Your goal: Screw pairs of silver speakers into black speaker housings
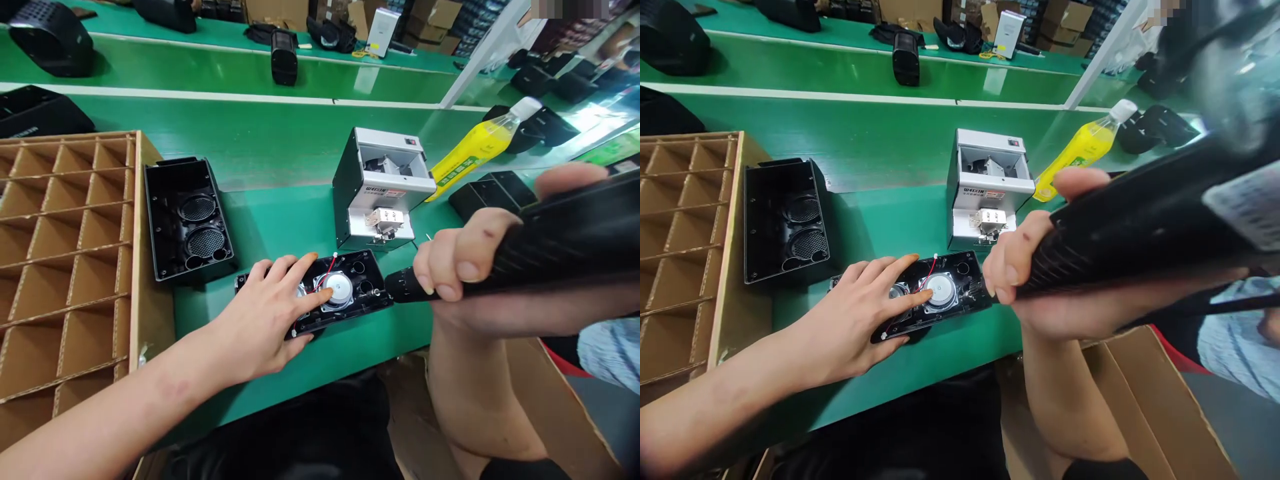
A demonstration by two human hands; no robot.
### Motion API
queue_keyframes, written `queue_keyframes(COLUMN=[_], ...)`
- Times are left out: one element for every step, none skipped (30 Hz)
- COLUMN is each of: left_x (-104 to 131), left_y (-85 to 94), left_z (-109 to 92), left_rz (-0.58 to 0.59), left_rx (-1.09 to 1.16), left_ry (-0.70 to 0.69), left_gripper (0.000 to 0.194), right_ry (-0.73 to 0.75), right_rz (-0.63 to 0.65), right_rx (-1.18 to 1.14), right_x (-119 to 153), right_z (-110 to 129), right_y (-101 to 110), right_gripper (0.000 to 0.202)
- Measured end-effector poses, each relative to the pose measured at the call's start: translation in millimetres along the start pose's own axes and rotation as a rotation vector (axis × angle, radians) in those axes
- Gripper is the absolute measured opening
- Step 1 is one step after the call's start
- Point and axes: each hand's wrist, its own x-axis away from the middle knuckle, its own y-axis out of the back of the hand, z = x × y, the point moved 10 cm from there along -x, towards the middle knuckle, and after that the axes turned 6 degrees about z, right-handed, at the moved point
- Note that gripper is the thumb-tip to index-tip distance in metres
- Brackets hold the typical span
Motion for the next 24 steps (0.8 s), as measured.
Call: queue_keyframes(left_x=[-0.1,-0.2,-0.5,-0.8,-1.2,-1.6,-2.0,-2.3,-2.5,-2.6,-2.5,-2.4,-2.2,-1.9,-1.7,-1.6,-1.6,-1.6,-1.7,-1.7,-1.8,-1.7,-1.6,-1.5], left_y=[-0.1,-0.3,-0.6,-0.6,-0.5,-0.4,-0.3,-0.3,-0.4,-0.6,-1.0,-1.3,-1.4,-1.4,-1.4,-1.4,-1.5,-1.6,-1.8,-1.7,-1.6,-1.4,-1.3,-1.2], left_z=[-0.1,-0.2,-0.1,-0.3,-0.4,-0.5,-0.7,-0.7,-0.6,-0.5,-0.5,-0.6,-0.7,-1.0,-1.1,-1.1,-1.1,-1.2,-1.4,-1.5,-1.5,-1.6,-1.6,-1.7], left_rz=[0.005,0.009,0.012,0.013,0.012,0.010,0.010,0.011,0.013,0.015,0.018,0.019,0.017,0.013,0.010,0.007,0.006,0.006,0.007,0.006,0.005,0.003,0.001,0.000], left_rx=[-0.003,-0.006,-0.009,-0.011,-0.013,-0.016,-0.018,-0.021,-0.024,-0.027,-0.029,-0.030,-0.030,-0.031,-0.031,-0.032,-0.032,-0.032,-0.031,-0.029,-0.027,-0.024,-0.022,-0.021], left_ry=[0.000,-0.001,-0.001,-0.004,-0.006,-0.008,-0.010,-0.010,-0.010,-0.008,-0.008,-0.008,-0.009,-0.011,-0.012,-0.012,-0.012,-0.011,-0.013,-0.013,-0.013,-0.014,-0.015,-0.017], left_gripper=[0.062,0.062,0.062,0.062,0.061,0.061,0.061,0.061,0.061,0.061,0.060,0.060,0.060,0.061,0.061,0.061,0.061,0.061,0.060,0.061,0.061,0.061,0.061,0.061], right_ry=[0.027,0.055,0.079,0.095,0.101,0.112,0.117,0.120,0.116,0.109,0.106,0.105,0.104,0.104,0.102,0.103,0.102,0.098,0.096,0.092,0.089,0.087,0.086,0.084], right_rz=[0.061,0.115,0.152,0.163,0.149,0.153,0.142,0.130,0.117,0.092,0.067,0.051,0.045,0.039,0.027,0.019,0.010,-0.001,-0.002,0.005,0.012,0.011,0.004,-0.009], right_rx=[-0.002,-0.007,-0.011,-0.014,-0.011,-0.004,0.009,0.021,0.030,0.035,0.037,0.038,0.041,0.048,0.060,0.072,0.083,0.093,0.095,0.093,0.088,0.083,0.078,0.073], right_x=[1.0,1.8,2.5,3.0,3.2,3.6,3.8,4.1,4.4,4.6,4.8,5.0,5.0,4.9,4.8,4.6,4.3,3.9,3.5,2.8,2.1,1.5,0.9,0.6], right_z=[-3.4,-6.1,-8.2,-10.3,-12.5,-13.4,-14.2,-14.8,-15.7,-16.7,-17.3,-17.7,-18.1,-18.4,-18.9,-19.1,-19.4,-20.3,-21.0,-22.0,-23.1,-24.1,-24.9,-25.8], right_y=[-3.8,-6.5,-7.5,-6.3,-3.2,-2.6,-1.2,-0.3,0.4,1.9,3.4,4.0,3.7,3.5,4.2,4.7,5.4,6.7,7.0,6.5,5.9,5.7,5.9,6.5], right_gripper=[0.046,0.048,0.052,0.054,0.056,0.057,0.058,0.059,0.059,0.059,0.058,0.058,0.058,0.059,0.060,0.061,0.061,0.061,0.061,0.061,0.062,0.062,0.062,0.062])
